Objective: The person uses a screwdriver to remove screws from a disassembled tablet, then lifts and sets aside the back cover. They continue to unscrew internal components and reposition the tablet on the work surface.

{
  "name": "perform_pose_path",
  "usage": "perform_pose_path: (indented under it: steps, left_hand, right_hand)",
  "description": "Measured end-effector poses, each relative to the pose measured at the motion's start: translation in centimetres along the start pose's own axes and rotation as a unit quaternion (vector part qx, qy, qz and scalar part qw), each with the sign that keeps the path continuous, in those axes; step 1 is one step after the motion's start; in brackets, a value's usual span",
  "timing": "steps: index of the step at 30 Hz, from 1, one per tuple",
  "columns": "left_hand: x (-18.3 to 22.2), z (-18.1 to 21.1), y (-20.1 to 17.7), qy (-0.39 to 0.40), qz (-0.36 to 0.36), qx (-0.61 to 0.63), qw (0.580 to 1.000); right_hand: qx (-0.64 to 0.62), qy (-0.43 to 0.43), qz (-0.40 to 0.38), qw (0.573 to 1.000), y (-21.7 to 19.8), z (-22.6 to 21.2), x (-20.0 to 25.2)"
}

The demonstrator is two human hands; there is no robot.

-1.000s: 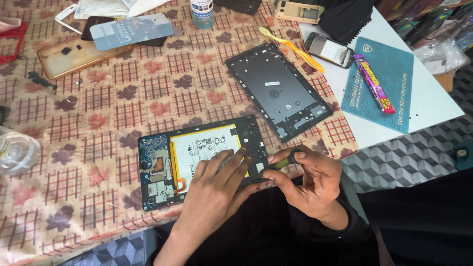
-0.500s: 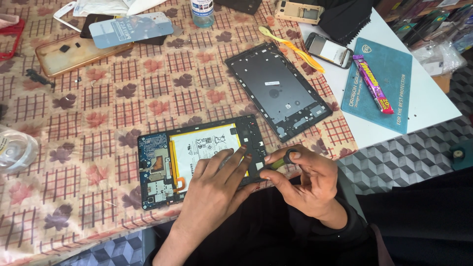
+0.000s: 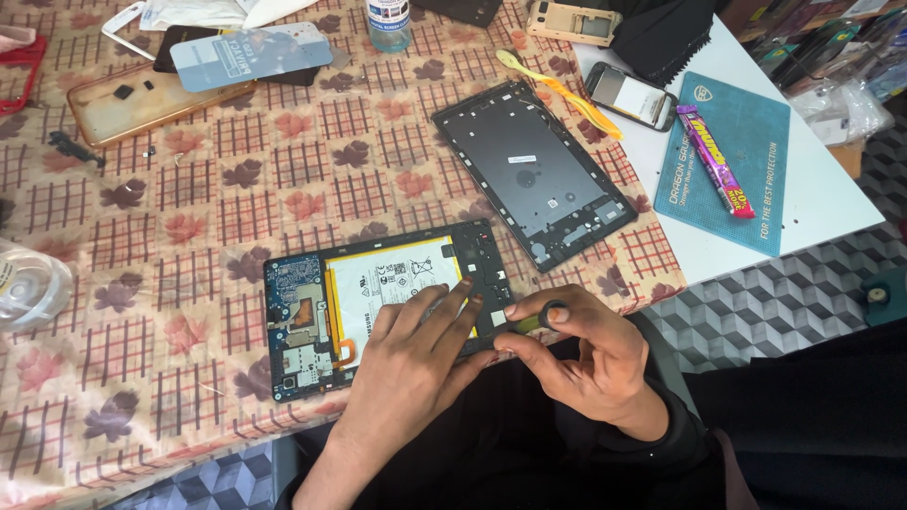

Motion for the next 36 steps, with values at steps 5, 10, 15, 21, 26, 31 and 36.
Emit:
perform_pose_path:
  steps: [5,10,15,21,26,31,36]
  left_hand:
    - [0.0,0.0,-0.1,0.002,0.002,0.000,1.000]
    - [0.0,0.0,0.0,0.000,0.000,0.000,1.000]
    - [0.0,0.0,0.0,0.001,0.000,0.001,1.000]
    - [0.0,0.0,0.0,-0.001,-0.001,0.004,1.000]
    - [-0.1,0.0,0.1,0.000,-0.002,0.005,1.000]
    - [-0.2,0.3,-0.3,0.007,0.009,0.005,1.000]
    - [-0.3,0.6,-0.3,0.006,0.015,0.010,1.000]
  right_hand:
    - [0.017,-0.014,0.005,1.000,-0.2,-0.1,-0.1]
    - [0.010,-0.009,0.000,1.000,-0.1,-0.2,-0.2]
    - [-0.001,0.001,-0.006,1.000,0.0,-0.1,-0.1]
    - [0.002,-0.006,-0.007,1.000,0.2,-0.3,-0.4]
    - [0.028,-0.028,-0.004,0.999,0.4,-1.0,-0.8]
    - [0.021,-0.058,-0.008,0.998,0.7,-1.2,-0.5]
    - [-0.026,-0.035,0.029,0.999,1.1,0.4,0.1]
Point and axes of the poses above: each hand's wrist, its own x-axis away from the middle knuckle, its own y-axis out of the palm, z = x × y, the point moved 8 cm from there along -x, towards the middle knuckle, and after that the axes turned 13 degrees about z, right-handed, at the moved point
